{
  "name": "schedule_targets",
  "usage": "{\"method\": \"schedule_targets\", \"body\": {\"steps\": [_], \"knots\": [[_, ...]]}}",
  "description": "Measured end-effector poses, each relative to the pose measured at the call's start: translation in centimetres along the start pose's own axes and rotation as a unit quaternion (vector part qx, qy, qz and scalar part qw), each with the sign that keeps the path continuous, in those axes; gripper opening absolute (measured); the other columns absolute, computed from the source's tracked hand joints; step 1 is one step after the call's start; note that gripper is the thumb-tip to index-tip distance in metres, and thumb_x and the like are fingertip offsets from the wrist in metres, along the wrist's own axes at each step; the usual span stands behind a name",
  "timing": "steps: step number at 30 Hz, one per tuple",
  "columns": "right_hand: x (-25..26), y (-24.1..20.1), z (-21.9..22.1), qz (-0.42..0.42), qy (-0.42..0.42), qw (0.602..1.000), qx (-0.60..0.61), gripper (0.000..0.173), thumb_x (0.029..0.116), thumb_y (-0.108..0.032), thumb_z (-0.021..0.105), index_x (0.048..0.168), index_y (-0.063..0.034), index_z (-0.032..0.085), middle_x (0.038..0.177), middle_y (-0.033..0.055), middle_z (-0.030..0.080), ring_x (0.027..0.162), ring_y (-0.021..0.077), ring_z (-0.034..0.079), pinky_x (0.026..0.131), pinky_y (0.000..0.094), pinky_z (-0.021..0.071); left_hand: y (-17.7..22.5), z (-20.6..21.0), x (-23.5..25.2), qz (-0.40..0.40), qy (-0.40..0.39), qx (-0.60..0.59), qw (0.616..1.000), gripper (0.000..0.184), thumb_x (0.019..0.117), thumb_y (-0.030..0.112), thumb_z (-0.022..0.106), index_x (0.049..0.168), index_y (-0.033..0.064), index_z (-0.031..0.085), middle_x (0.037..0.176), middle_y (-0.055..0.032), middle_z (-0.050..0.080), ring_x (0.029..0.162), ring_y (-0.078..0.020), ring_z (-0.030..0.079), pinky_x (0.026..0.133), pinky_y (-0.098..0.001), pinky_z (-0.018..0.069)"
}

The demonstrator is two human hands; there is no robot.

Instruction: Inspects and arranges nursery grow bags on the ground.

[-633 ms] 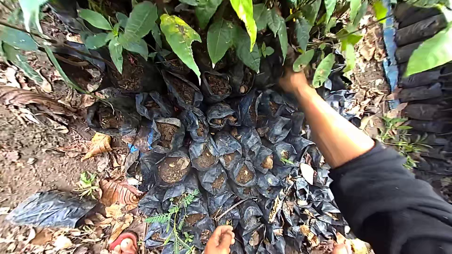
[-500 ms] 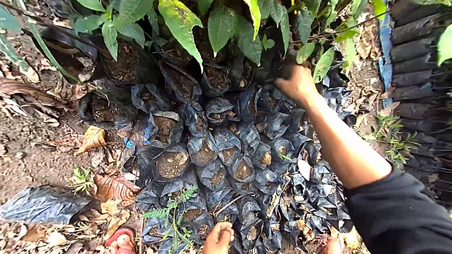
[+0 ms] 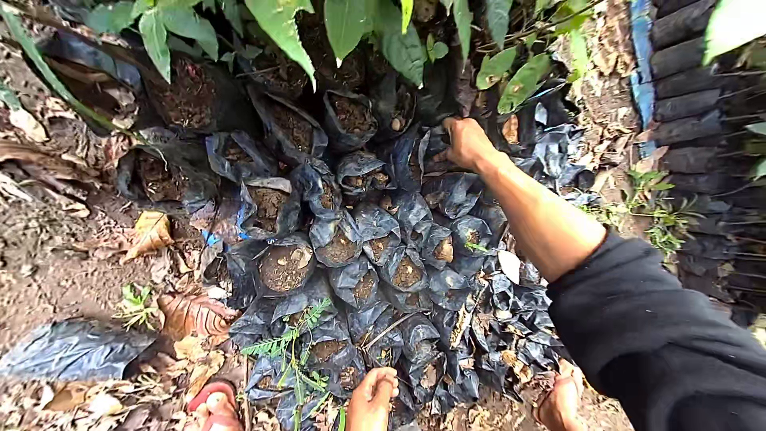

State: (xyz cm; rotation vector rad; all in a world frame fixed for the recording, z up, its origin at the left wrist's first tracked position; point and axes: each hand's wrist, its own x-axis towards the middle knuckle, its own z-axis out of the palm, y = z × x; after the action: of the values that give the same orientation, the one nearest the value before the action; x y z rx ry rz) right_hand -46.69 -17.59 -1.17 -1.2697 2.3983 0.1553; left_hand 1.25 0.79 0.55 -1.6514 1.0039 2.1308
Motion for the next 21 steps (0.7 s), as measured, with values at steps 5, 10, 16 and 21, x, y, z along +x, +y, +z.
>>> {"method": "schedule_targets", "body": {"steps": [5, 10, 16, 21], "knots": [[-2.0, -3.0, -4.6, 0.231, -0.087, 0.957, 0.154, 0.083, 0.1016, -0.071, 0.038, 0.135, 0.0014, 0.060, 0.135, 0.0311, 0.059, 0.120, 0.0465, 0.063, 0.096, 0.0667, 0.0507, -0.2, -0.3, 0.0, -0.004, 0.012, -0.011, 1.000, 0.026, 0.1050, 0.011, 0.047, 0.116, 0.0016, 0.068, 0.104, -0.0112, 0.073, 0.094, -0.0209, 0.071, 0.080, -0.0390, 0.0599], [0.0, -5.0, -3.5, 0.271, -0.087, 0.937, 0.203, 0.083, 0.0992, -0.072, 0.044, 0.140, -0.0017, 0.059, 0.146, 0.0262, 0.053, 0.135, 0.0412, 0.053, 0.106, 0.0648, 0.0439, 0.2, 0.0, 0.3, -0.002, 0.004, -0.005, 1.000, 0.025, 0.1050, 0.011, 0.048, 0.116, 0.0000, 0.067, 0.103, -0.0117, 0.072, 0.094, -0.0213, 0.071, 0.080, -0.0391, 0.0597], [0.5, -4.2, -2.3, 0.291, -0.076, 0.934, 0.194, 0.083, 0.0919, -0.060, 0.066, 0.143, 0.0041, 0.053, 0.146, 0.0266, 0.053, 0.136, 0.0403, 0.051, 0.107, 0.0621, 0.0429, 1.0, 0.8, 0.6, -0.010, -0.004, 0.010, 1.000, 0.026, 0.1049, 0.010, 0.047, 0.118, -0.0007, 0.066, 0.104, -0.0131, 0.072, 0.094, -0.0224, 0.071, 0.079, -0.0398, 0.0594], [-0.2, -4.4, -1.3, 0.301, 0.023, 0.927, 0.222, 0.066, 0.0846, -0.040, 0.080, 0.136, -0.0034, 0.059, 0.134, 0.0238, 0.062, 0.126, 0.0415, 0.060, 0.094, 0.0637, 0.0514, 1.7, 1.2, 0.9, -0.008, 0.005, 0.028, 1.000, 0.027, 0.1058, 0.009, 0.046, 0.121, -0.0033, 0.064, 0.104, -0.0147, 0.071, 0.093, -0.0233, 0.071, 0.080, -0.0402, 0.0596]]}}
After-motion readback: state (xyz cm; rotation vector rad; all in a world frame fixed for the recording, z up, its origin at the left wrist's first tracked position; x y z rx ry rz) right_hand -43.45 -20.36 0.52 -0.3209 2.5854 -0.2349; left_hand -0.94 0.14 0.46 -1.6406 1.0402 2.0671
